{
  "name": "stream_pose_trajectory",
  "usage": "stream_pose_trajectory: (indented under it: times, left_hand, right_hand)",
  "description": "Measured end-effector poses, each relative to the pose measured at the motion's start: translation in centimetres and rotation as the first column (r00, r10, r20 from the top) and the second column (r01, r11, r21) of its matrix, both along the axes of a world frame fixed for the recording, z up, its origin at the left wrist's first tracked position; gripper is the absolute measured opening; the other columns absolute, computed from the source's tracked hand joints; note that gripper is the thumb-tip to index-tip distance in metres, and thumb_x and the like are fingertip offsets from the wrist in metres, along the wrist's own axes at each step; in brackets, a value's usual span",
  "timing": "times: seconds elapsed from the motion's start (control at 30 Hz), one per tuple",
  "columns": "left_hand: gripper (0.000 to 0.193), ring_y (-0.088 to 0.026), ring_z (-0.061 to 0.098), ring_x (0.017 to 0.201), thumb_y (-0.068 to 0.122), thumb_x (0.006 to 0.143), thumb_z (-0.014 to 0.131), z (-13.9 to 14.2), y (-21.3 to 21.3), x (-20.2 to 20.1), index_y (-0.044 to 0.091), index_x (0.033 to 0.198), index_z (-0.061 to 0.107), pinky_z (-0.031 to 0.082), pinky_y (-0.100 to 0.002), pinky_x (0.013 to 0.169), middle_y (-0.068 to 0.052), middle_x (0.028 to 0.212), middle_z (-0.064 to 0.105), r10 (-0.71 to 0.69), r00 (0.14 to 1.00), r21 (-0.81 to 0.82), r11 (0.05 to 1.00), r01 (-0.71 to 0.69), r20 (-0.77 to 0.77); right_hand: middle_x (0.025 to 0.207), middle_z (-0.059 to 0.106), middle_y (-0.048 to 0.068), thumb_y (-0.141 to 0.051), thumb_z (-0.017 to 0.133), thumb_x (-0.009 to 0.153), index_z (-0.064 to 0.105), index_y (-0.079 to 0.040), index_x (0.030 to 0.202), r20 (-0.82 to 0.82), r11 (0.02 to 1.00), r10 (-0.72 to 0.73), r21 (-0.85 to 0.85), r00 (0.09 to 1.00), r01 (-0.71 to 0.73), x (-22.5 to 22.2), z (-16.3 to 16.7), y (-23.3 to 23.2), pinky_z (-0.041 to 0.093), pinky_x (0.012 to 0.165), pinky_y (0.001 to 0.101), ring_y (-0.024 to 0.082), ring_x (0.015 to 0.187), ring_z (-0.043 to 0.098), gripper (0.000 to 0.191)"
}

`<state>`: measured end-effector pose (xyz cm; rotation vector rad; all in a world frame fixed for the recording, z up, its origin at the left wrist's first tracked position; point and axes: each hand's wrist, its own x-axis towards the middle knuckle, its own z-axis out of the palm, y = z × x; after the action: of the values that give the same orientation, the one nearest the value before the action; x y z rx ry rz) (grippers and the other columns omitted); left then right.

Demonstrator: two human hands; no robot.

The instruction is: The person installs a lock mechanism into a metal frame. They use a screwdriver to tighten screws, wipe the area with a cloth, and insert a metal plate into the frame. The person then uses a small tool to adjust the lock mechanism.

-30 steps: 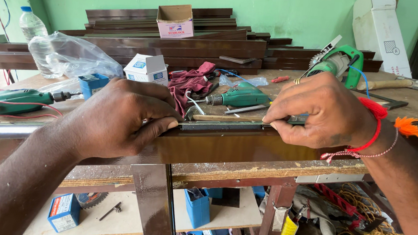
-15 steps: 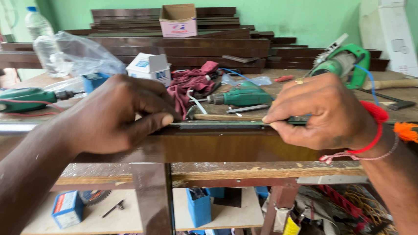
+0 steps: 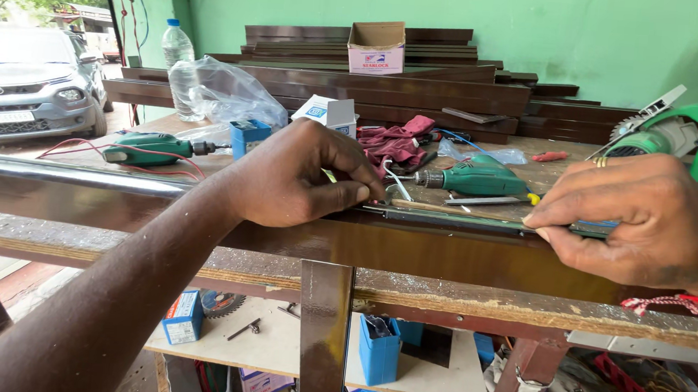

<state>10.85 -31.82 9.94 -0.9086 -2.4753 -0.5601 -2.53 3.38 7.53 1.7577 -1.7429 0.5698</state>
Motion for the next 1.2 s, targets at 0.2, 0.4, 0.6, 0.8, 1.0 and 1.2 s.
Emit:
stream_pose_trajectory:
  times: [0.2, 0.4, 0.6, 0.8, 1.0, 1.2]
  left_hand:
    - [0.016, -0.016, 0.076, 0.094, 0.013, 0.089, 0.076, -0.1, 0.2, 0.0, 0.009, 0.103, 0.081, 0.062, -0.033, 0.084, -0.008, 0.101, 0.080, -0.038, 0.999, -0.026, 0.999, 0.038, -0.019]
    - [0.018, -0.014, 0.078, 0.091, 0.007, 0.090, 0.068, -0.1, 0.0, -0.4, 0.010, 0.102, 0.081, 0.062, -0.031, 0.087, -0.006, 0.101, 0.081, -0.006, 0.999, 0.034, 0.999, 0.005, 0.047]
    - [0.021, -0.014, 0.078, 0.092, 0.002, 0.087, 0.067, -0.2, -0.1, -0.3, 0.009, 0.102, 0.081, 0.062, -0.030, 0.086, -0.007, 0.101, 0.081, -0.021, 0.999, 0.031, 0.999, 0.020, 0.031]
    - [0.022, -0.012, 0.077, 0.092, 0.001, 0.086, 0.068, -0.1, 0.0, -0.2, 0.009, 0.102, 0.081, 0.061, -0.028, 0.085, -0.006, 0.101, 0.080, -0.017, 1.000, 0.009, 1.000, 0.017, 0.008]
    - [0.036, -0.015, 0.078, 0.087, -0.008, 0.081, 0.056, -0.2, -0.4, -0.7, 0.009, 0.102, 0.080, 0.063, -0.029, 0.086, -0.006, 0.094, 0.082, 0.049, 0.997, 0.059, 0.997, -0.053, 0.068]
    - [0.039, -0.017, 0.078, 0.095, -0.012, 0.072, 0.058, -0.4, -0.7, -1.2, 0.009, 0.094, 0.082, 0.061, -0.031, 0.091, -0.008, 0.100, 0.081, -0.056, 0.998, 0.046, 0.997, 0.055, 0.013]
  right_hand:
    - [0.086, 0.079, 0.006, -0.004, 0.080, 0.076, 0.079, -0.004, 0.091, -0.015, 1.000, -0.002, 0.006, 1.000, 0.002, -0.2, -0.1, 0.0, 0.061, 0.070, 0.0286, 0.017, 0.080, 0.073, 0.015]
    - [0.089, 0.079, 0.005, -0.004, 0.080, 0.077, 0.079, -0.005, 0.093, -0.017, 0.999, -0.015, 0.034, 1.000, 0.016, -0.5, -0.1, 0.2, 0.059, 0.072, 0.0287, 0.017, 0.082, 0.073, 0.016]
    - [0.089, 0.081, 0.005, -0.004, 0.079, 0.077, 0.081, -0.006, 0.096, 0.003, 0.996, -0.049, 0.074, 0.999, 0.048, -1.1, -0.3, 0.3, 0.059, 0.072, 0.0289, 0.016, 0.083, 0.073, 0.019]
    - [0.091, 0.077, 0.004, -0.003, 0.078, 0.078, 0.082, -0.007, 0.096, 0.070, 0.997, -0.024, 0.077, 0.997, 0.019, -1.5, -0.5, 0.5, 0.057, 0.073, 0.0293, 0.015, 0.083, 0.073, 0.019]
    - [0.092, 0.078, 0.004, -0.004, 0.077, 0.080, 0.083, -0.008, 0.098, 0.048, 0.991, -0.035, 0.128, 0.998, 0.028, -2.7, -0.5, 0.9, 0.058, 0.073, 0.0292, 0.016, 0.085, 0.073, 0.019]
    - [0.098, 0.075, 0.006, -0.004, 0.074, 0.079, 0.083, -0.008, 0.101, 0.060, 0.982, -0.025, 0.187, 0.998, 0.013, -3.3, -0.6, 1.4, 0.057, 0.078, 0.0312, 0.018, 0.092, 0.072, 0.024]
